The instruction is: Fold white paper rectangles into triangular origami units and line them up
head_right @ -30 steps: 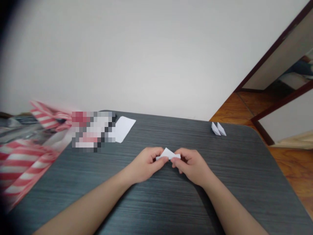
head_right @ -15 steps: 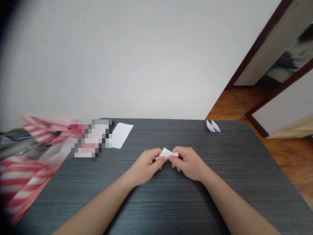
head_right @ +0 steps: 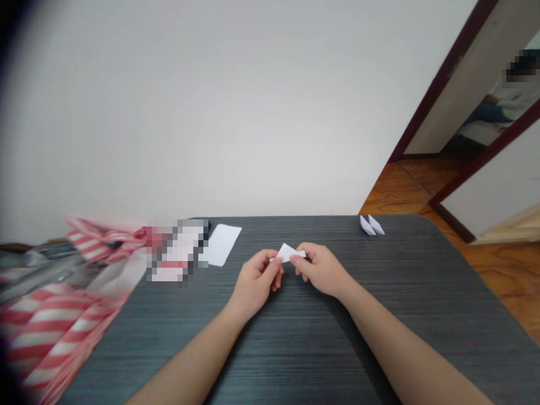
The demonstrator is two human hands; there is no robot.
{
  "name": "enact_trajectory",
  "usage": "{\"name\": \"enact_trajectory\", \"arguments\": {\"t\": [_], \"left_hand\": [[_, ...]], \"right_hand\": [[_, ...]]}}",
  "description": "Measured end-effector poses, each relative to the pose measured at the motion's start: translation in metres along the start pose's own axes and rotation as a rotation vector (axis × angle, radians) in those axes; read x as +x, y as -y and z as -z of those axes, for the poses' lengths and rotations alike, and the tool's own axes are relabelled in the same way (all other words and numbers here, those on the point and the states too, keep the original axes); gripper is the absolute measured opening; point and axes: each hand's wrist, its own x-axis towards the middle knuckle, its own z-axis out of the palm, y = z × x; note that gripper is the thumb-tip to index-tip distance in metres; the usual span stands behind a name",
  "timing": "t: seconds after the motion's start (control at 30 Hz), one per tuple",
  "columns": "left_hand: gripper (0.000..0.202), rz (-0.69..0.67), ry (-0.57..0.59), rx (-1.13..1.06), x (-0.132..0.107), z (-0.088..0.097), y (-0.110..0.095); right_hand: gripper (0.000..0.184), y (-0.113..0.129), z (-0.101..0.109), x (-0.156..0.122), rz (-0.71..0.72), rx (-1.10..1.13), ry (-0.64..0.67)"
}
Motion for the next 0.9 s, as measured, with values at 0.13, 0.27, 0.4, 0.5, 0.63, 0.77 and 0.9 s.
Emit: {"name": "enact_trajectory", "arguments": {"t": [0.13, 0.27, 0.4, 0.5, 0.63, 0.77, 0.9], "left_hand": [[0.022, 0.040, 0.036, 0.041, 0.003, -0.001, 0.000], [0.026, 0.077, 0.137, 0.129, 0.009, -0.004, -0.003], [0.024, 0.131, 0.171, 0.161, 0.018, -0.007, -0.007], [0.023, 0.132, 0.188, 0.157, 0.024, -0.009, -0.009], [0.026, 0.070, 0.183, 0.139, 0.028, -0.009, -0.005], [0.028, 0.045, 0.187, 0.169, 0.027, -0.007, 0.000], [0.029, 0.050, 0.169, 0.173, 0.024, -0.005, 0.005]], "right_hand": [[0.025, -0.009, -0.003, -0.002, 0.000, 0.012, -0.007], [0.022, -0.012, -0.001, -0.004, 0.005, 0.008, 0.006], [0.025, -0.015, 0.001, -0.004, -0.004, -0.006, -0.028], [0.024, -0.018, 0.003, -0.004, -0.018, 0.014, -0.079], [0.023, -0.019, 0.006, -0.004, -0.015, 0.061, -0.091], [0.023, -0.020, 0.009, -0.006, -0.005, 0.082, -0.072], [0.025, -0.020, 0.008, -0.008, -0.026, 0.073, -0.067]]}}
